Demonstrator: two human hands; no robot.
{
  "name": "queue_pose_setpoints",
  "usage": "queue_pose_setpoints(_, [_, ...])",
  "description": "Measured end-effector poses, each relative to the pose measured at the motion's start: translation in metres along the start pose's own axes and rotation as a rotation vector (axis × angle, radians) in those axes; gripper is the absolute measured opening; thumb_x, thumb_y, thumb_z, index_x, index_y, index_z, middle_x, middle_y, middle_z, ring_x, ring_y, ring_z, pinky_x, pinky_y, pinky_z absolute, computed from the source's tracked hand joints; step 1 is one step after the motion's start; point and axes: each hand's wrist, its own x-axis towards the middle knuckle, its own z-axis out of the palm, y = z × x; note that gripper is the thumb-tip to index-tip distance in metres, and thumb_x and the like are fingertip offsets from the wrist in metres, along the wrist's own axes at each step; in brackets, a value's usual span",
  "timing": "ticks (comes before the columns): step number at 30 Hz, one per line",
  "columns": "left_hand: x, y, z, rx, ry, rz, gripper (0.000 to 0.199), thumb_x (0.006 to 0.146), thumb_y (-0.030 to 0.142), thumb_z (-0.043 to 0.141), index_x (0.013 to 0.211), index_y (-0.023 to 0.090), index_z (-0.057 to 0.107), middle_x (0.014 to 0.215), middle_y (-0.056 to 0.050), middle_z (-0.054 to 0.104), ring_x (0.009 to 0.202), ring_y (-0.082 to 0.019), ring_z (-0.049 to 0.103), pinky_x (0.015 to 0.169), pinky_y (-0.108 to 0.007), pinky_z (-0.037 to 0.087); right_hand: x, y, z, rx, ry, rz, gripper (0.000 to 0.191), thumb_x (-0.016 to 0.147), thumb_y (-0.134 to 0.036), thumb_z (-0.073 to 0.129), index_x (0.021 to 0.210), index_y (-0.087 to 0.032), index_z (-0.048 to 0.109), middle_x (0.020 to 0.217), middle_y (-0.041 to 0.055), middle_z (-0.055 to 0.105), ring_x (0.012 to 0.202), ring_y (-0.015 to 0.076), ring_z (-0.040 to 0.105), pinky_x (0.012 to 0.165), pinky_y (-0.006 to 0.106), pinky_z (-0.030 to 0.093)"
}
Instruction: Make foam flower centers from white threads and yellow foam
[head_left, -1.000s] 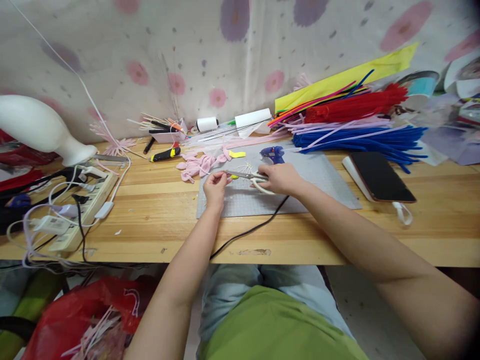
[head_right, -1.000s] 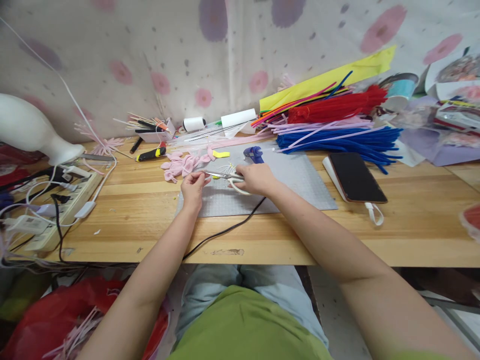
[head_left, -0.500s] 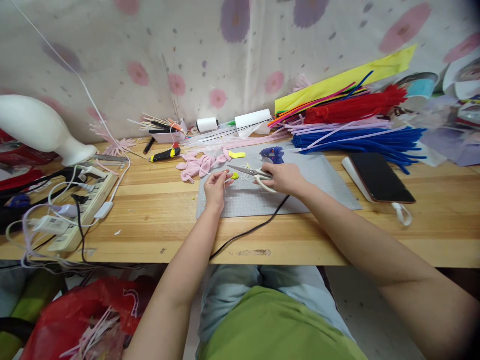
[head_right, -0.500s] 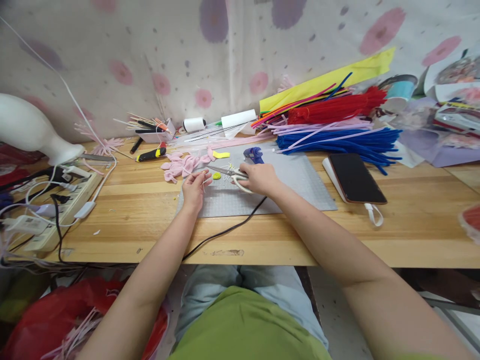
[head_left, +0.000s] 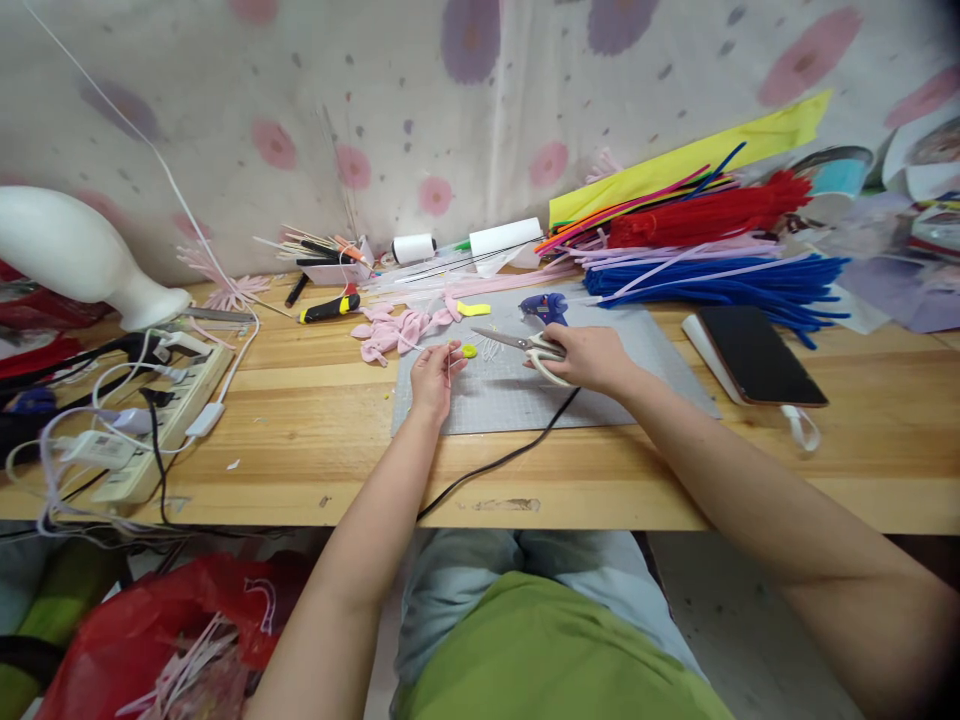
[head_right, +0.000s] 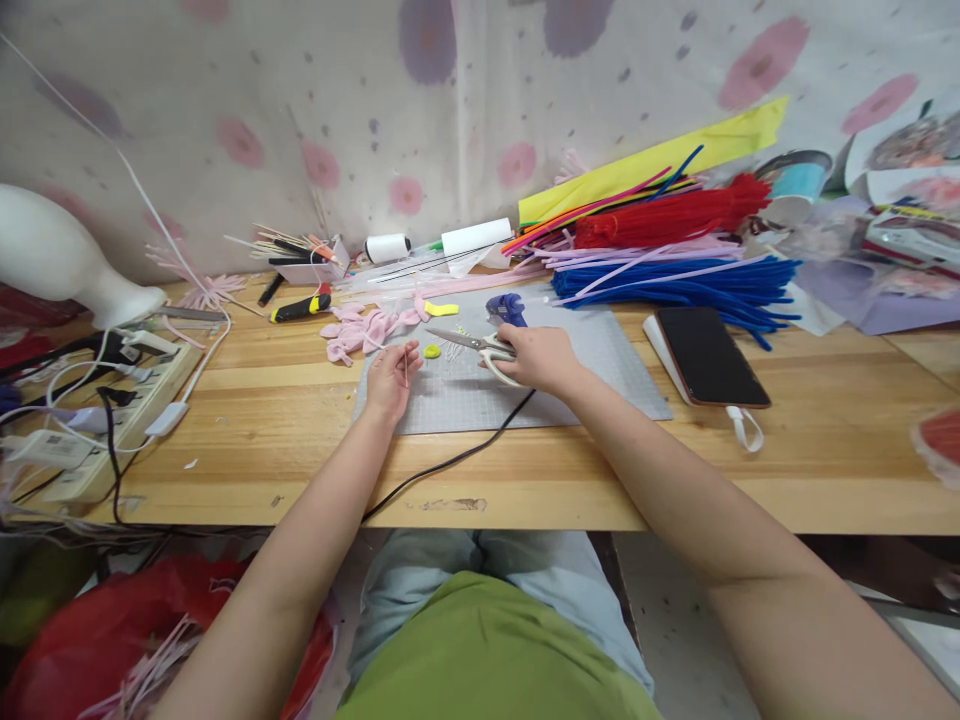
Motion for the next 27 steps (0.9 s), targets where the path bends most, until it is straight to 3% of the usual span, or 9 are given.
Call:
queue_pose_setpoints(5, [-0.003, -0.001, 0.003, -0.006, -0.009, -0.003, 0.015, 0.060, 0.018, 0.066, 0.059, 0.013, 0.052, 0.071, -0.001, 0.065, 0.058, -0.005, 0.058, 0.061, -0.020, 0.049, 0.000, -0.009, 0.000, -0.061, 0.022, -0.115, 0.043, 0.077, -0.058, 0.045, 0.091, -0.021, 0.060, 0.081, 0.0064, 0.068, 0.069, 0.0202, 0.058, 0.055, 0.028, 0.022])
queue_pose_setpoints(14, [-0.002, -0.001, 0.002, 0.035, 0.003, 0.023, 0.021, 0.056, 0.023, 0.069, 0.060, 0.013, 0.051, 0.081, -0.001, 0.064, 0.056, -0.004, 0.056, 0.054, -0.019, 0.047, 0.008, -0.020, 0.001, -0.138, -0.011, -0.125, 0.042, 0.079, -0.057, 0.043, 0.089, -0.020, 0.060, 0.079, 0.0072, 0.068, 0.069, 0.0202, 0.059, 0.055, 0.028, 0.020])
queue_pose_setpoints(27, [0.001, -0.009, -0.002, 0.291, 0.072, 0.281, 0.020, 0.060, 0.030, 0.069, 0.065, 0.014, 0.057, 0.079, -0.001, 0.061, 0.054, -0.005, 0.054, 0.051, -0.021, 0.051, 0.014, -0.023, 0.001, -0.171, -0.004, -0.129, 0.041, 0.080, -0.055, 0.044, 0.093, -0.019, 0.059, 0.084, 0.0085, 0.068, 0.072, 0.0207, 0.059, 0.056, 0.029, 0.022])
